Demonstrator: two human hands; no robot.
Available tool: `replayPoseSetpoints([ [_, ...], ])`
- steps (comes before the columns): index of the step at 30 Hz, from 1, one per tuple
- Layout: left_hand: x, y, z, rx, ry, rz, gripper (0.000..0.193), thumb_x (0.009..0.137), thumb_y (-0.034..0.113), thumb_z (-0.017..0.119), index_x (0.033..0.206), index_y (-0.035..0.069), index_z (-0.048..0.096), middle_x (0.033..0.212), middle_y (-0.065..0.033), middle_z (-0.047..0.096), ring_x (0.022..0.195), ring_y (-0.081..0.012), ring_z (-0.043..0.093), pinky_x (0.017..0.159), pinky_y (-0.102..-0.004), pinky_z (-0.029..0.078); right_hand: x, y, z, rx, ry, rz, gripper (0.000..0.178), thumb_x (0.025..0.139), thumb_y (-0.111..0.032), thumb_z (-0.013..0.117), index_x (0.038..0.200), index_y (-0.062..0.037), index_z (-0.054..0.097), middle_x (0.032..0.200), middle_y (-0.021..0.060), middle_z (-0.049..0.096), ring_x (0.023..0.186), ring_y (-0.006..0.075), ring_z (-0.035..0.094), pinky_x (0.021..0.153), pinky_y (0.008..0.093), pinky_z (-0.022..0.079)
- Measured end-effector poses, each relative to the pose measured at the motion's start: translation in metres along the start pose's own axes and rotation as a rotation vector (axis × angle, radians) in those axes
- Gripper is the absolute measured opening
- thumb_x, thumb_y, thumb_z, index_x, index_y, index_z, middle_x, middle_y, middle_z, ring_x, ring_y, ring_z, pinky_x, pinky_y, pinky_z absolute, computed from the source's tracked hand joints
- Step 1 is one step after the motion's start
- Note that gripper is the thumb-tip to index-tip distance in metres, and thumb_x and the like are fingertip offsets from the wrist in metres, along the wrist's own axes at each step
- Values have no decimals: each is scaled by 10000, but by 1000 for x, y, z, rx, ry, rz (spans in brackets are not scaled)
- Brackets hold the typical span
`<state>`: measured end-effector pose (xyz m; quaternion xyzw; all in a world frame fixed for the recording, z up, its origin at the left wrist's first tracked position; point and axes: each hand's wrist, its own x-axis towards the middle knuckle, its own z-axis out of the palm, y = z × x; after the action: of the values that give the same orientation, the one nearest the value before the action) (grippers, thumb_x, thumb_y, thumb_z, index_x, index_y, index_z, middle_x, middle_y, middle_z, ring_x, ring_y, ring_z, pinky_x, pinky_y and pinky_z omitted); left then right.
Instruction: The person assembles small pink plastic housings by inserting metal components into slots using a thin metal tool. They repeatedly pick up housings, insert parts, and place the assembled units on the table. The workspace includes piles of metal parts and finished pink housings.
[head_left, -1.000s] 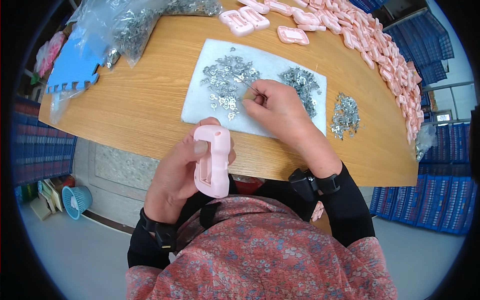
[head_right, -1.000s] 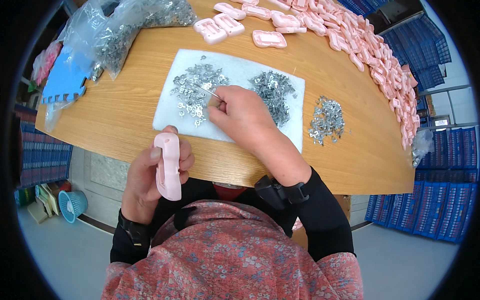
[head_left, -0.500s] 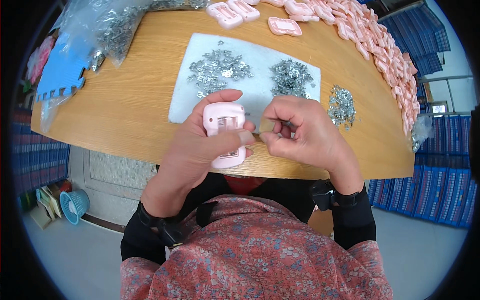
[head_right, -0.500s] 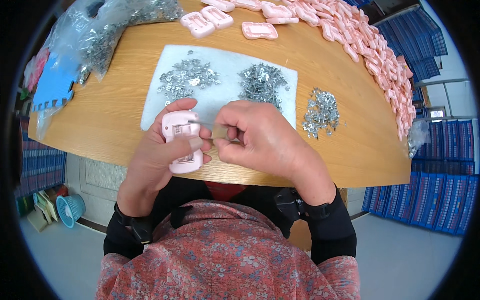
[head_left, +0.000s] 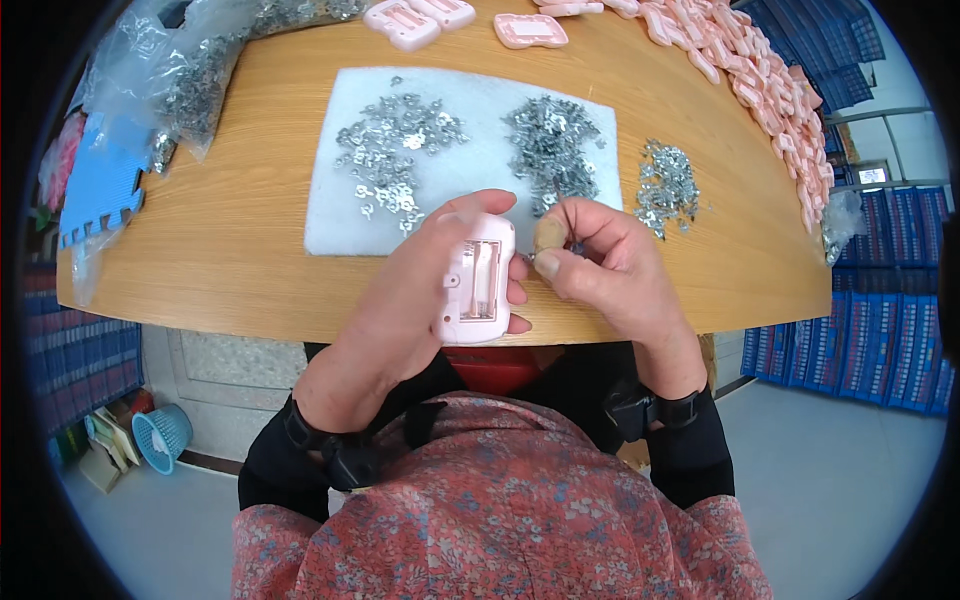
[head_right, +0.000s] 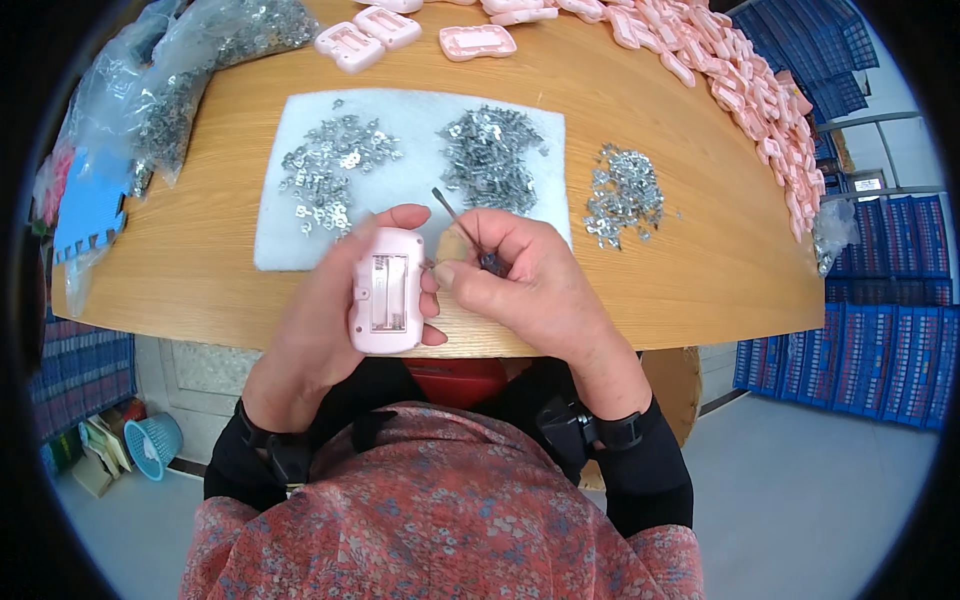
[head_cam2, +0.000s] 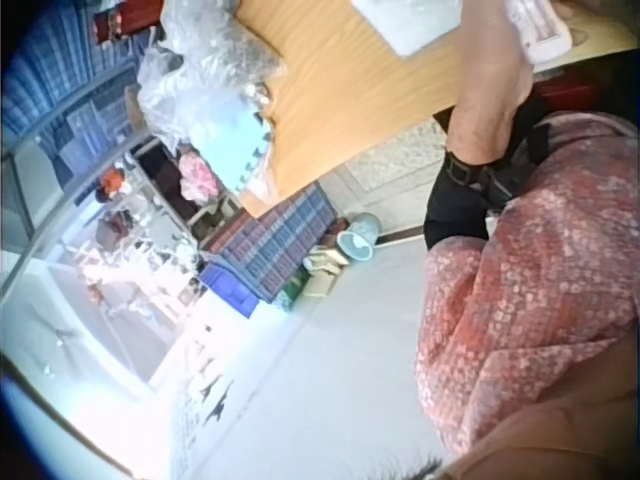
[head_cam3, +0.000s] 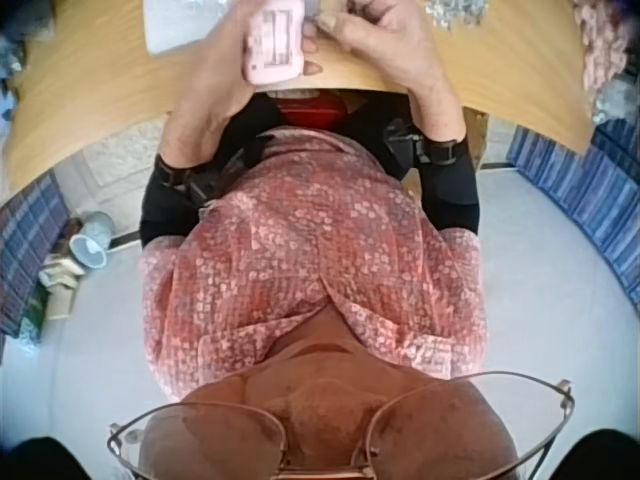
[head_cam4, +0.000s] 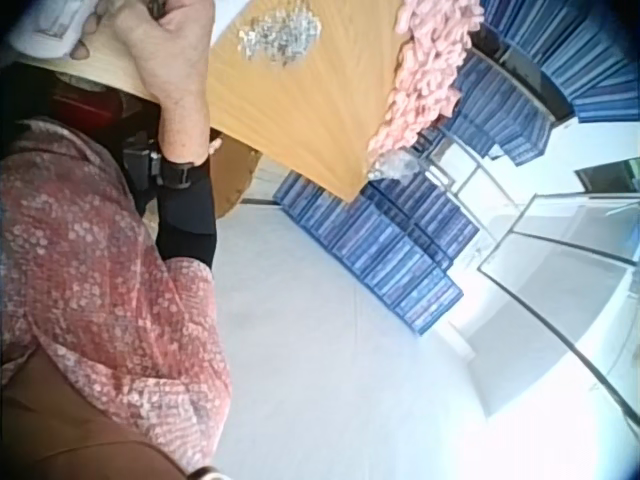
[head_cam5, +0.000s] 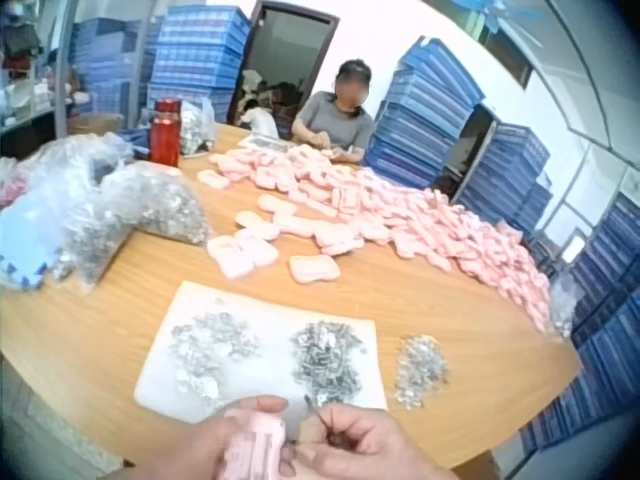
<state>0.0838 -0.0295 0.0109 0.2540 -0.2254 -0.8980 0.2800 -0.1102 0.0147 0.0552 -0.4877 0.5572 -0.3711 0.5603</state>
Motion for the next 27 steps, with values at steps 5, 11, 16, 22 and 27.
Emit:
replayPoseSetpoints([
  [5,4,-13,9,-61,-36,-73,547,1053,417,239,1390,29,428,934,-145,644,793,-256,681,703,-484,620,-9,-9,-6,-271,18,-96,149,849,-126,690,902,3,638,713,-46,539,677,20,478,577,226,413],
  [11,-1,-25,19,74,29,-121,512,1062,381,244,1377,27,439,969,-122,648,780,-239,673,726,-465,617,-16,-12,-13,-534,-27,-148,169,806,-135,689,879,14,653,661,82,580,579,147,546,551,305,456],
  [16,1,-32,25,257,6,-119,500,1064,364,249,1375,23,440,982,-112,655,802,-227,685,727,-420,620,-28,-12,-4,-821,58,-233,131,803,-72,705,844,15,617,686,56,558,586,90,511,563,266,455],
  [22,5,-36,26,102,-22,-149,514,1069,403,266,1378,25,426,936,-127,654,791,-237,691,686,-377,605,-41,-2,-3,-594,205,-253,125,873,-104,682,915,-2,622,723,81,599,644,144,620,604,284,489],
  [27,3,-39,28,84,-48,-183,551,1069,440,280,1407,21,397,897,-120,634,747,-220,668,668,-362,579,-48,9,-9,-313,184,-103,136,923,-118,670,953,-1,608,781,27,617,699,69,621,619,239,483],
])
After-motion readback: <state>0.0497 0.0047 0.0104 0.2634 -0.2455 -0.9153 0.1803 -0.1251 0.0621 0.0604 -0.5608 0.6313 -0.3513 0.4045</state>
